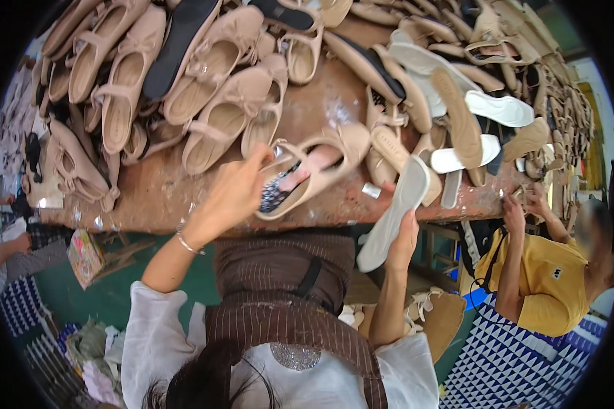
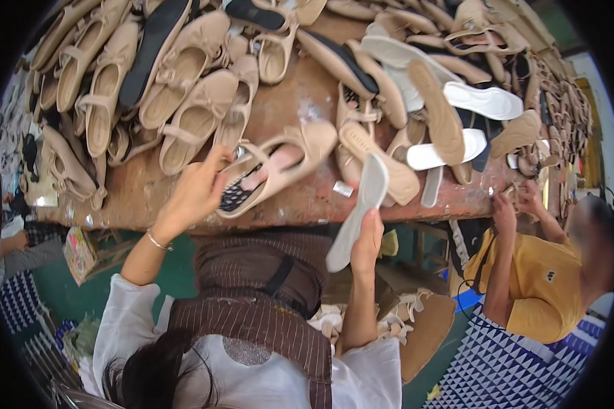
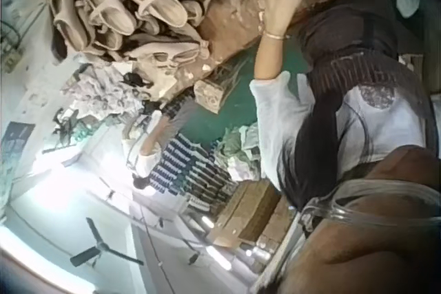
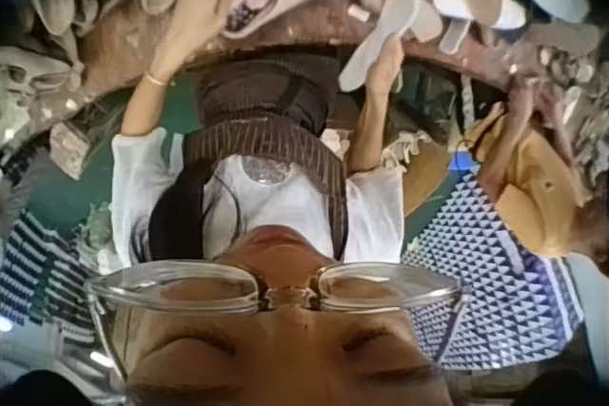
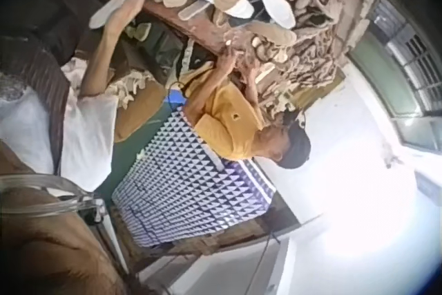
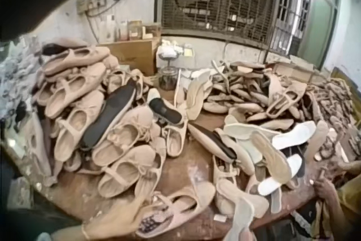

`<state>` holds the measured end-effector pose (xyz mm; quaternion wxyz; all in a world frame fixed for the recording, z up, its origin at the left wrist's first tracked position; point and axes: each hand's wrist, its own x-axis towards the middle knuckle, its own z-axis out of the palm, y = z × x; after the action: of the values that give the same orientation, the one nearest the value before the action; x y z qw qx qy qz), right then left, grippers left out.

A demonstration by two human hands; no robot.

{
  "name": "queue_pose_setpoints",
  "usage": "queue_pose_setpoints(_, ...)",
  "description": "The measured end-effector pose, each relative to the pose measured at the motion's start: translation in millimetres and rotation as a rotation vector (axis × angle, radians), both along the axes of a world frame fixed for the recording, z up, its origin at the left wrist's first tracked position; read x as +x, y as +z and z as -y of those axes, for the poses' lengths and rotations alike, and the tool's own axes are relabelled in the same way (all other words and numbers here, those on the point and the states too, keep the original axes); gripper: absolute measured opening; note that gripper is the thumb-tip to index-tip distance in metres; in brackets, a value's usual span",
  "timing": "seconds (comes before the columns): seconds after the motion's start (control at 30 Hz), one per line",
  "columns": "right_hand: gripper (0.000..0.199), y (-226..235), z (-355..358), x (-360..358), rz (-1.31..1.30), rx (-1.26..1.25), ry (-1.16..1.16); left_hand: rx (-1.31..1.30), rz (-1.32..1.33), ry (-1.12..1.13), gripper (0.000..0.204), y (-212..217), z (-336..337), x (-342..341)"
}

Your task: The person inserts insoles and padding into shoes by hand, then presses and smooths the material inside each shoe.

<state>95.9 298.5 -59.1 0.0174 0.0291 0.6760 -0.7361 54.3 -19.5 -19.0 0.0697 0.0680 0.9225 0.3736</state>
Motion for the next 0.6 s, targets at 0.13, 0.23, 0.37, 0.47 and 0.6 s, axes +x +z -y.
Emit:
queue_pose_setpoints(0.13, 0.050, 5, 28, -14, -0.433, 0.973, 0.273, -0.147, -0.099, 0.128, 0.016, -42, 38, 40)
queue_pose_setpoints(0.23, 0.045, 0, 58, -17, -0.578, 1.057, 0.430, -0.164, -0.187, 0.420, 0.020, -70, 46, 55)
queue_pose_setpoints(0.37, 0.035, -11, 80, -29, -0.700, 0.996, 0.496, -0.179, -0.211, 0.669, 0.023, -80, 37, 78)
queue_pose_setpoints(0.47, 0.028, -24, 108, -36, -0.705, 0.837, 0.577, 0.063, -0.107, 0.740, 0.037, -82, 25, 86)
queue_pose_setpoints(0.6, 0.018, -35, 139, -43, -0.676, 0.767, 0.601, 0.282, -0.149, 0.755, 0.056, -93, 20, 84)
